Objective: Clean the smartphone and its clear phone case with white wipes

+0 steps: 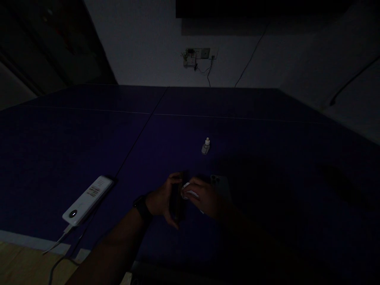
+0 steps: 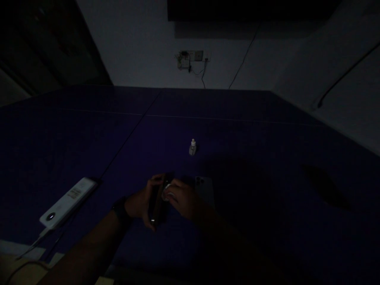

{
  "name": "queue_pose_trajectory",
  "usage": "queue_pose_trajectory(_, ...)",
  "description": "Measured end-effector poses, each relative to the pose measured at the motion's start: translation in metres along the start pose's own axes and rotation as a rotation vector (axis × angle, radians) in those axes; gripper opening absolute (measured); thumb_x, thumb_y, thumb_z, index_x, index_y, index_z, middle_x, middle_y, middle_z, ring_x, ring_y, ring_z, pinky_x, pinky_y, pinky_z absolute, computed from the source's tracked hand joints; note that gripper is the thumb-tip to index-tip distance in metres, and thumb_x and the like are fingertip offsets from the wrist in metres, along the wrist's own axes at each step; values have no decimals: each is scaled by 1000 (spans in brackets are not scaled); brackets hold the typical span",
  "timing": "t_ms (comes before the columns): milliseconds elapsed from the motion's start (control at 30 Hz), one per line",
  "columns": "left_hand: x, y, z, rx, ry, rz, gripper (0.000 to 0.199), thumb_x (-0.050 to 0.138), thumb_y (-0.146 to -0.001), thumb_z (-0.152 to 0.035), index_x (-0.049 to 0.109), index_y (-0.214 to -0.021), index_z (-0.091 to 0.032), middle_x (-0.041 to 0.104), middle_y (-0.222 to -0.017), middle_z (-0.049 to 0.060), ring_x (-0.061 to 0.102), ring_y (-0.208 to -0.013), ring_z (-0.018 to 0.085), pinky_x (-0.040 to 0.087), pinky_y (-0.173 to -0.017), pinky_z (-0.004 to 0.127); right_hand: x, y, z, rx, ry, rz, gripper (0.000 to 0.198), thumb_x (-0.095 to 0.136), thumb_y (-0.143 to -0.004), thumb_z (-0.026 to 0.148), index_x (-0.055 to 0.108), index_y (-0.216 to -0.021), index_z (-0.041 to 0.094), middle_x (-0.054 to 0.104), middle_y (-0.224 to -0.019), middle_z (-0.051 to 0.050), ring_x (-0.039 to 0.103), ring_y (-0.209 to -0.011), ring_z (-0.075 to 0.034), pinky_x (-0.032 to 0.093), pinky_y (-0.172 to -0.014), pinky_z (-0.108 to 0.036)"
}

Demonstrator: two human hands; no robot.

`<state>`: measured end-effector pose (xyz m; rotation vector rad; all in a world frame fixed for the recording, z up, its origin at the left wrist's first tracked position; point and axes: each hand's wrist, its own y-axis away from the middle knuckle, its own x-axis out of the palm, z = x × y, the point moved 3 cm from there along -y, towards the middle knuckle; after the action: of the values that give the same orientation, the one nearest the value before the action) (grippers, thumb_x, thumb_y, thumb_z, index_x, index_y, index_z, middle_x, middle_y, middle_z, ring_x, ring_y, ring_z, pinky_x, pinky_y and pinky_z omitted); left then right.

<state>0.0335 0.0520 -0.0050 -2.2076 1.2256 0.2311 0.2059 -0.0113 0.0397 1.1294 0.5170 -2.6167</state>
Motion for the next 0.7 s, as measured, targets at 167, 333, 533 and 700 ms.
queue_pose_trajectory(167, -1, -1, 0, 8, -20, 5, 141, 91, -31, -74, 18, -143, -29, 22, -148, 19, 30, -141, 47, 29, -113, 66, 27, 0, 3, 126, 82, 36, 23, 61, -88, 6, 66, -106, 19, 67, -106, -7, 65, -98, -19, 53, -88, -31)
queue_pose_trajectory(333, -1, 0, 1, 17, -53, 5, 143, 92, -29, -72, 19, -144, -28, 23, -148, 19, 28, -141, 49, 29, -112, 67, 41, 5, 12, 157, 187, 132, 23, 56, -88, 4, 69, -102, 17, 69, -108, -9, 65, -101, -20, 52, -93, -33)
queue_pose_trajectory(533, 0, 1, 1, -1, -42, 6, 141, 91, -30, -73, 20, -145, -30, 22, -148, 19, 26, -142, 48, 29, -112, 67, 35, 2, 20, 97, 187, 259, 19, 57, -89, 7, 72, -95, 17, 71, -102, -7, 66, -95, -18, 53, -86, -28)
queue_pose_trajectory(700, -2, 1, 2, 0, -24, -14, 142, 89, -29, -76, 20, -144, -30, 22, -146, 17, 28, -140, 47, 29, -112, 67, 29, -4, 18, 126, 185, 182, 23, 54, -91, 4, 71, -102, 14, 70, -107, -10, 66, -100, -19, 52, -91, -30)
